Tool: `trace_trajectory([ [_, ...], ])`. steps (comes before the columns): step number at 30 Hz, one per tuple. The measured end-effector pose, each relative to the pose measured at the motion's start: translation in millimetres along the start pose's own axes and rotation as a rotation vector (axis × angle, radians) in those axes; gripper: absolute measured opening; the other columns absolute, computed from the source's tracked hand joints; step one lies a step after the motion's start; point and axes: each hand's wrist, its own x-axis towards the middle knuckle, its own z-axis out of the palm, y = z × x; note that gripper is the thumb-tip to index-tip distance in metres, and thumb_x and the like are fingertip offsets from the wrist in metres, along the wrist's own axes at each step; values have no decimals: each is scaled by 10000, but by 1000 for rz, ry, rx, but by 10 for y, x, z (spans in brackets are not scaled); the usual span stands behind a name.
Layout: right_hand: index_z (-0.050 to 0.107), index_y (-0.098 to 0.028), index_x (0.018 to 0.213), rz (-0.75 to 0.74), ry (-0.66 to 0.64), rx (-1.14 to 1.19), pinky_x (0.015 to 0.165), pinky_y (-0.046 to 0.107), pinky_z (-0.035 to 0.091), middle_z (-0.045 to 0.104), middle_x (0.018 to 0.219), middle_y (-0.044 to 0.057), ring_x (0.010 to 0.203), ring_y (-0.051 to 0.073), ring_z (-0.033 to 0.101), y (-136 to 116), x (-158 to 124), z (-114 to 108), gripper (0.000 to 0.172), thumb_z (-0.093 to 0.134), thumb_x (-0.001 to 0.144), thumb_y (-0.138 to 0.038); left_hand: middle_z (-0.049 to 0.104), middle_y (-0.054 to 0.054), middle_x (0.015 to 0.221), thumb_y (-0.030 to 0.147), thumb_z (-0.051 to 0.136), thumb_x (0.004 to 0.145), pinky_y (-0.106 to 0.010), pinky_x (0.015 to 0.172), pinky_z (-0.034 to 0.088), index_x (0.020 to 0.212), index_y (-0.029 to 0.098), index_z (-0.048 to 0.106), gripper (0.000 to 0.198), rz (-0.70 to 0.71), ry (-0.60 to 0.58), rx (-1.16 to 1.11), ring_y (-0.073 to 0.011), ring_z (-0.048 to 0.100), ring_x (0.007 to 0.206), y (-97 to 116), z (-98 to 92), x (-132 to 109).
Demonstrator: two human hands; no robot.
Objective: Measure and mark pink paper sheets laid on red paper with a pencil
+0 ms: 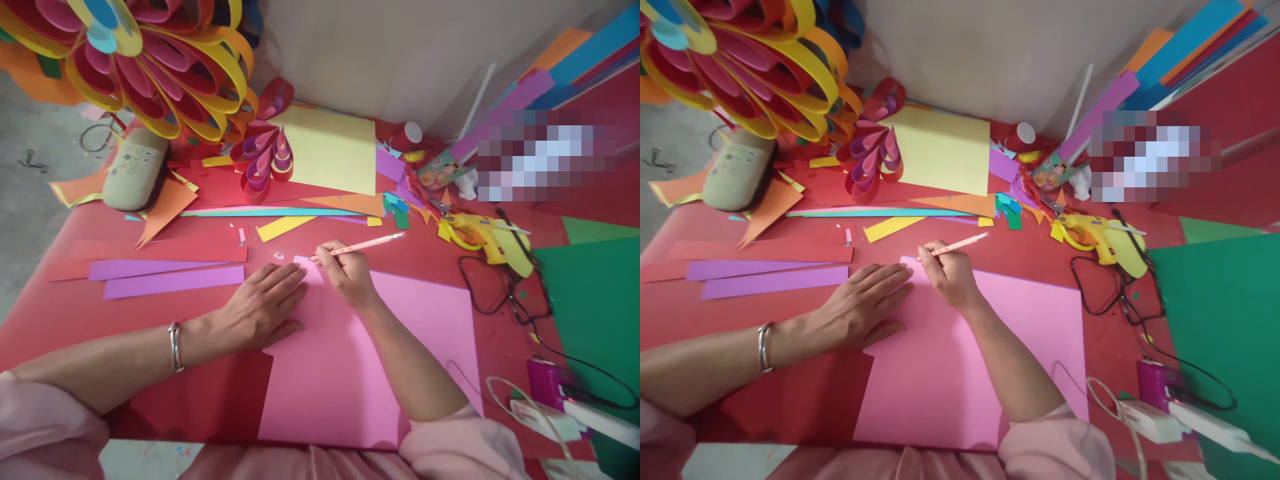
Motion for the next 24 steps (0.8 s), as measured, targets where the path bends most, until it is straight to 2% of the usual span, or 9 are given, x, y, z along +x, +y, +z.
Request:
trace_trajectory([
  [9,707,-250,973,1,-1,-4,782,315,574,794,871,33,881,217,780,7,2,2,322,556,1059,-521,683,-255,1368,446,646,1022,-532,1029,544,1296,95,639,445,13,-9,37,-394,646,1314,-5,-21,9],
  [13,707,-253,961,9,-2,-1,781,317,572,789,862,30,866,214,776,-1,1,3,317,557,1059,-516,694,-270,1341,440,653,1017,-552,1019,546,1273,64,639,456,25,10,47,-415,658,1288,-4,-12,17],
  [24,708,-248,969,3,-1,0,783,314,577,797,887,35,857,209,774,-15,4,6,318,552,1062,-509,691,-263,1354,442,639,1023,-557,1029,541,1290,85,636,445,16,7,39,-409,649,1304,-3,-3,2],
])
